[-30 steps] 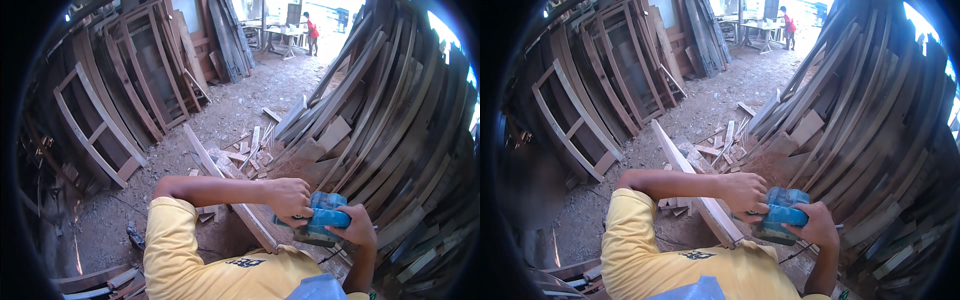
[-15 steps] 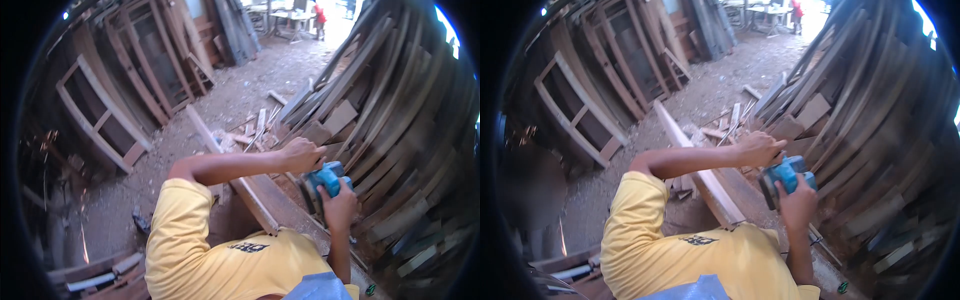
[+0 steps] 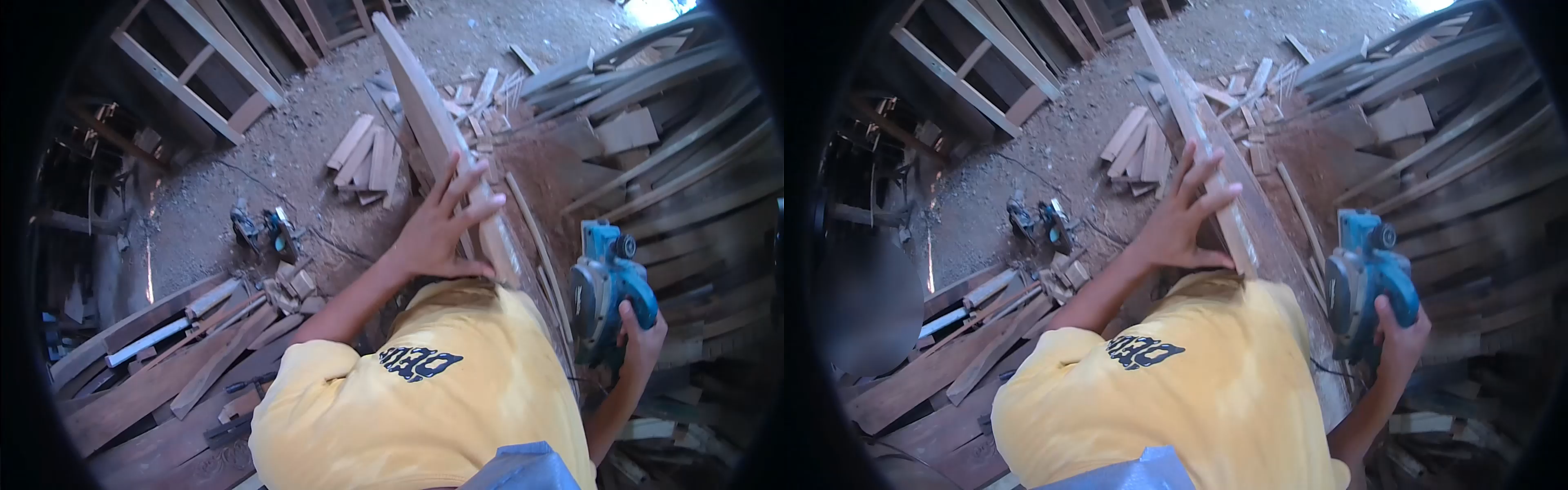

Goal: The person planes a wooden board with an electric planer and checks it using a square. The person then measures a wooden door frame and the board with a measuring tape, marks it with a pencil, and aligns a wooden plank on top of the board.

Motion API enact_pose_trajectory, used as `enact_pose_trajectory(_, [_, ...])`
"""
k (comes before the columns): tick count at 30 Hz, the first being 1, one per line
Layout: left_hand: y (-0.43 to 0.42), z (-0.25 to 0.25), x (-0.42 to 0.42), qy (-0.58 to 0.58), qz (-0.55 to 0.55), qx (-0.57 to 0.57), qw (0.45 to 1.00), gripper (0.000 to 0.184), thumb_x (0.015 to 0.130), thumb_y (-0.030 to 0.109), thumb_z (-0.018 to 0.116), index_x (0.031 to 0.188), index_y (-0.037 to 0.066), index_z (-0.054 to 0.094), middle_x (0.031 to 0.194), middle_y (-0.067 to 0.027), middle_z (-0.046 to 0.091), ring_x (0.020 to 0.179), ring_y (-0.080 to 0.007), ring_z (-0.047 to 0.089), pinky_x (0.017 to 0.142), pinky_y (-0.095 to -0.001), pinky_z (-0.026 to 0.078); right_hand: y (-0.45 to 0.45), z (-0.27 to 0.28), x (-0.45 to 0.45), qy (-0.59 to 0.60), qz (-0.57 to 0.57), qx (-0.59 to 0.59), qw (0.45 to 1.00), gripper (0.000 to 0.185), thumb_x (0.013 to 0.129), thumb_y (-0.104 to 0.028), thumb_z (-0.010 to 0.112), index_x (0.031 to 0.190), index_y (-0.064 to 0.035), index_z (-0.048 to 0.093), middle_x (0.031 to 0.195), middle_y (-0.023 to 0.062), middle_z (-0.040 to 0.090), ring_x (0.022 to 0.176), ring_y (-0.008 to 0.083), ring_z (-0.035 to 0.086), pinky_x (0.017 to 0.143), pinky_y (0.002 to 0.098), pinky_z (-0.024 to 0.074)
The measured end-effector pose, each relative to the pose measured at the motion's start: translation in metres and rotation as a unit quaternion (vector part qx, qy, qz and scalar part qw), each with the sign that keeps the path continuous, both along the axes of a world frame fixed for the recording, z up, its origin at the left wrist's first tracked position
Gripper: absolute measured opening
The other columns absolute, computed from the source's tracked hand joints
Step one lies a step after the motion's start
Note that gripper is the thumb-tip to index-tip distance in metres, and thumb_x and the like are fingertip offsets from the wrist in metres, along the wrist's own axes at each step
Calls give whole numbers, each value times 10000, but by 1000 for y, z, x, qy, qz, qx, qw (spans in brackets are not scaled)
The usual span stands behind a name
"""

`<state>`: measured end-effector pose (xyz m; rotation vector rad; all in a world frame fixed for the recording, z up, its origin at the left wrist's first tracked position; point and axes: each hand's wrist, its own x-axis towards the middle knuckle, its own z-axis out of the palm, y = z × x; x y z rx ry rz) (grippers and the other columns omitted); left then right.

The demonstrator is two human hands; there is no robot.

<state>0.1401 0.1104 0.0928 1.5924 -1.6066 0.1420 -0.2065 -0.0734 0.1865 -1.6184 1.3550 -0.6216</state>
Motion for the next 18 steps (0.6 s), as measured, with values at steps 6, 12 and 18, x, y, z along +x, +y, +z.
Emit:
enact_pose_trajectory(6, [-8,8,-25,-12,44,29,999,1182,664,739,812,1592,175,345,1685,-256,146,1548,-543,16,1231,-639,155,1,38,-16,24,74,35,996,412,788,-269,880,1030,-4,679,710,-10,576,523,67,479,450,225,351])
enact_pose_trajectory(12, [-49,-78,-129,178,182,-23,967,1414,732,481,892,1629,23,-100,1686,-291,-88,1551,-527,-56,1248,-603,71,17,77,-28,-44,121,99,987,356,895,-208,797,1132,0,631,721,-10,587,521,54,477,452,223,363])
enact_pose_trajectory(18, [-81,-95,-136,250,179,-18,951,1337,727,234,882,1628,3,-77,1690,-289,-82,1570,-477,-59,1258,-569,83,41,104,4,18,157,20,987,294,939,-102,732,1182,4,606,829,5,614,553,44,493,466,212,373])
